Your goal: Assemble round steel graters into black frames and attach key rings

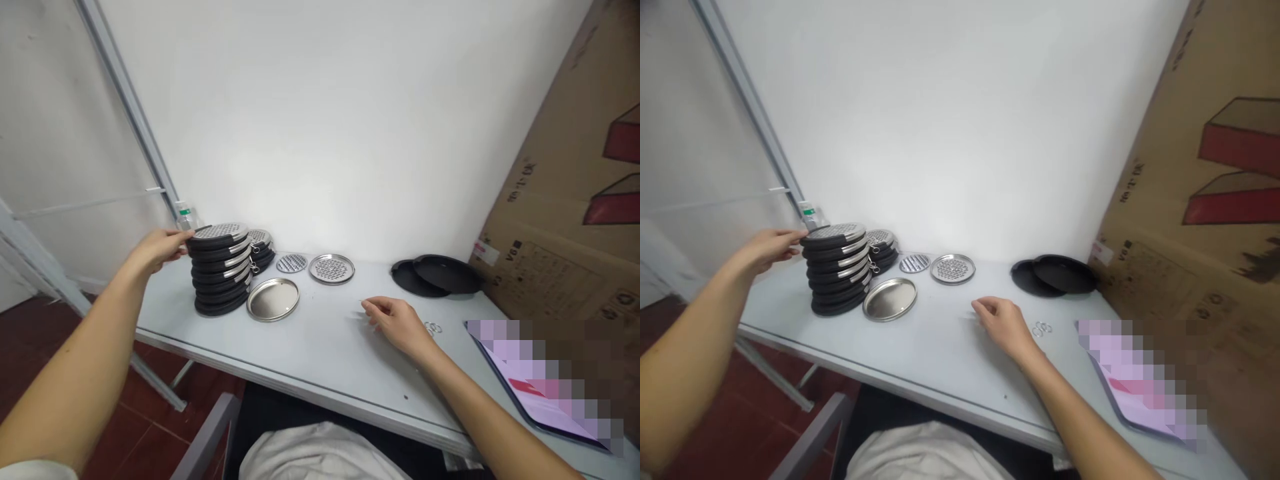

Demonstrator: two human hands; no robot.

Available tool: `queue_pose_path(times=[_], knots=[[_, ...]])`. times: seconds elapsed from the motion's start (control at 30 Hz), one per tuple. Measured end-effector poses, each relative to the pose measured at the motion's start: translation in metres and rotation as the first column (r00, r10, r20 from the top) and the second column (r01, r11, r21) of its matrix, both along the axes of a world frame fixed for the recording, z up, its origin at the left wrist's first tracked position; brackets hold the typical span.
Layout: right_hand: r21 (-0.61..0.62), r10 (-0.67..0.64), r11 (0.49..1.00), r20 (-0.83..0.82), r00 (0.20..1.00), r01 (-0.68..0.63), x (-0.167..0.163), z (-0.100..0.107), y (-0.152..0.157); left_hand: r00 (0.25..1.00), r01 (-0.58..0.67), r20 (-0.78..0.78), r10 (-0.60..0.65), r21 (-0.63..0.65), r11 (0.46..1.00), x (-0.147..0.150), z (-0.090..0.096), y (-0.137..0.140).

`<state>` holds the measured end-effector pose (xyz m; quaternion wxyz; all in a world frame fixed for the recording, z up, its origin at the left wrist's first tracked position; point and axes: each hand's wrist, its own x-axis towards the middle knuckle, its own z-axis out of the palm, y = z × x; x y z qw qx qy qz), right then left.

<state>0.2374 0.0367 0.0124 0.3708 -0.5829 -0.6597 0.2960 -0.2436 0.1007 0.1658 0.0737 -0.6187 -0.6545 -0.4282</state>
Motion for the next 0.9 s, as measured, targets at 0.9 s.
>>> queue_pose_path(times=[0.9], knots=[[0.192, 0.184, 0.923, 0.545, 0.818, -0.335, -0.018, -0.010, -0.021, 0.873, 0.218, -0.448, -0.194, 0.002, 0.976, 0.174, -0.138, -0.027]])
